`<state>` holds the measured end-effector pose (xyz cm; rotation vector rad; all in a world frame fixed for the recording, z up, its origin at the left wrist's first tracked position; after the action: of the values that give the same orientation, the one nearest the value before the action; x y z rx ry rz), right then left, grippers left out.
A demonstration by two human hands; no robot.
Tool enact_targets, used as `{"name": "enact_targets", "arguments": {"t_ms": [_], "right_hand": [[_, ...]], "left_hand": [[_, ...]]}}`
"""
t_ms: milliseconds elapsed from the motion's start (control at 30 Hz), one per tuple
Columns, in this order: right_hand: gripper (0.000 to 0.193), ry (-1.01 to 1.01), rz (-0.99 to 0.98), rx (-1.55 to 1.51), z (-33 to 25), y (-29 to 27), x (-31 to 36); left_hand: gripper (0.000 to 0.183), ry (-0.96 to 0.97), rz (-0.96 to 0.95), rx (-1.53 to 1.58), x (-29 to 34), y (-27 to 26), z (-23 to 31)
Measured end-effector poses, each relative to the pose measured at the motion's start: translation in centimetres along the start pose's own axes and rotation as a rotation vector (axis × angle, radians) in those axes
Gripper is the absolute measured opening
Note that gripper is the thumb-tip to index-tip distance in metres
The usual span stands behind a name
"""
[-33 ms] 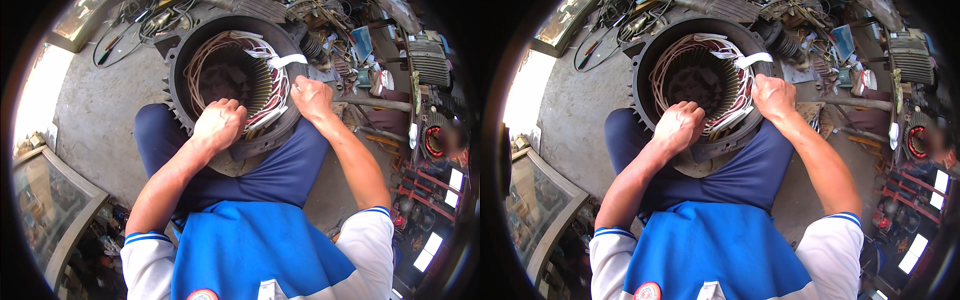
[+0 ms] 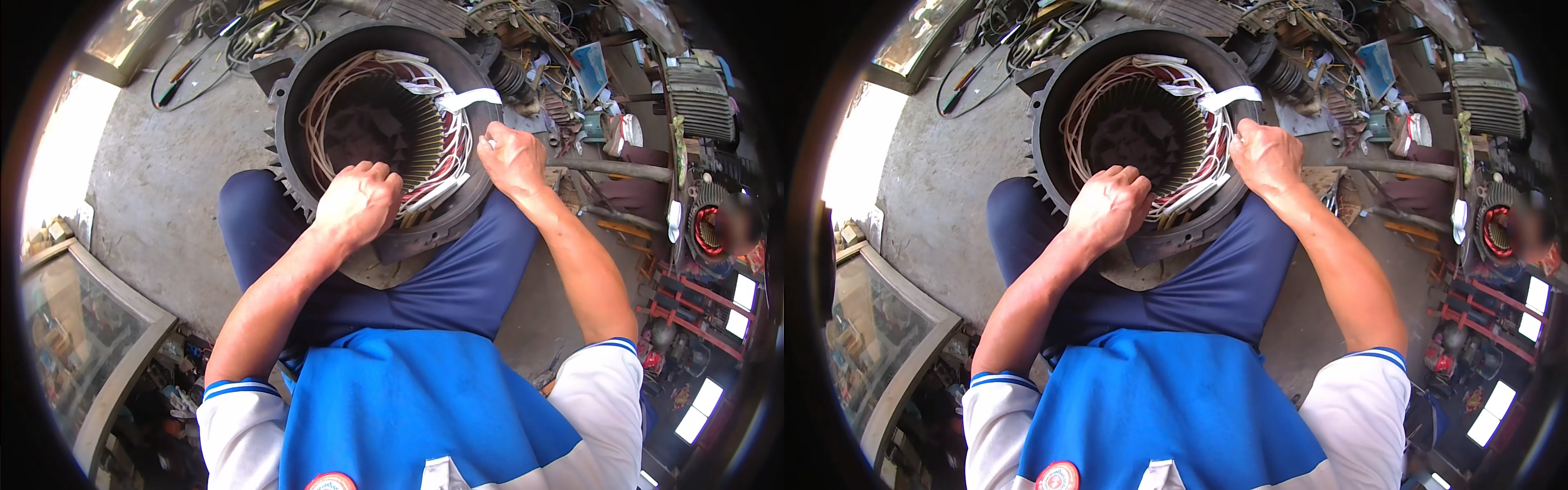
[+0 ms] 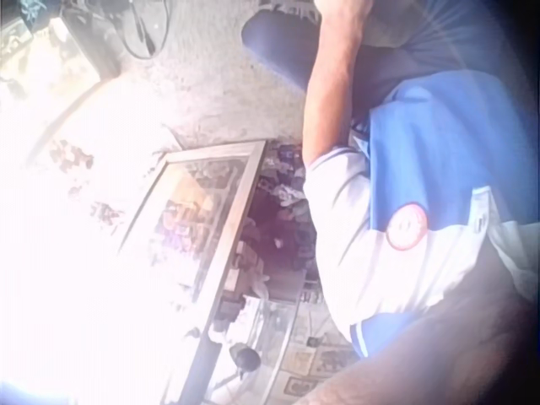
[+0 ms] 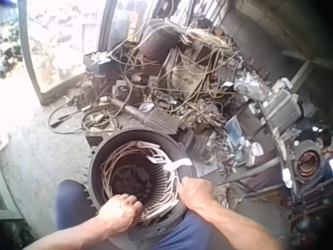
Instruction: The person winds and secures white tape or insulation strips around the internal copper coils of a large electric motor. The person then uses a metal tool to press and seat the insulation firmly into the coil slots.
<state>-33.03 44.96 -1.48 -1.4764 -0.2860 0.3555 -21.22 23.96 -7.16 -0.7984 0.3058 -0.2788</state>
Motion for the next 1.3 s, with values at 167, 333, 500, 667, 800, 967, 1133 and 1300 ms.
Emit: {"name": "enact_targets", "arguments": {"t_ms": [167,333,500,667,800,967,1133,1300], "right_hand": [[0.025,0.333,-0.128,-0.139,2.8,0.2,-0.7],[0.023,0.300,-0.105,-0.103,3.3,0.1,-1.6],[0.015,-0.166,0.160,0.135,0.8,-0.5,0.3],[0.015,-0.157,0.153,0.139,0.5,1.3,0.6],[0.017,0.102,0.010,0.016,0.9,1.2,0.0],[0.025,0.441,-0.112,-0.220,3.0,1.8,-0.5],[0.024,0.498,-0.185,-0.266,4.2,2.1,-2.0],[0.020,0.207,-0.181,0.147,2.4,2.0,-3.1]], "left_hand": [[0.013,0.005,0.008,0.002,-0.1,-0.1,0.2],[0.017,0.007,0.017,0.000,-0.2,-0.2,0.2],[0.017,0.012,0.020,0.007,-0.2,-0.1,0.2],[0.017,0.025,0.022,0.000,-0.1,-0.3,0.3],[0.017,0.011,0.008,0.000,-0.1,-0.3,0.3],[0.017,0.025,0.028,0.012,-0.2,-0.5,0.4],[0.017,0.030,0.035,0.026,-0.1,-0.4,0.2],[0.015,-0.014,0.000,0.044,-0.2,-0.2,0.1]]}}
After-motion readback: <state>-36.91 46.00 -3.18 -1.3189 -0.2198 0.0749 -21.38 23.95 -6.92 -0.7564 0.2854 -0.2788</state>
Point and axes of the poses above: each hand's wrist, its own x-axis away from the middle knuckle, its own y-axis out of the palm, z = x × y, the point moved 5 cm from there along -x, towards the middle knuckle, and after that the axes turned 10 degrees about x, right-handed, at the moved point
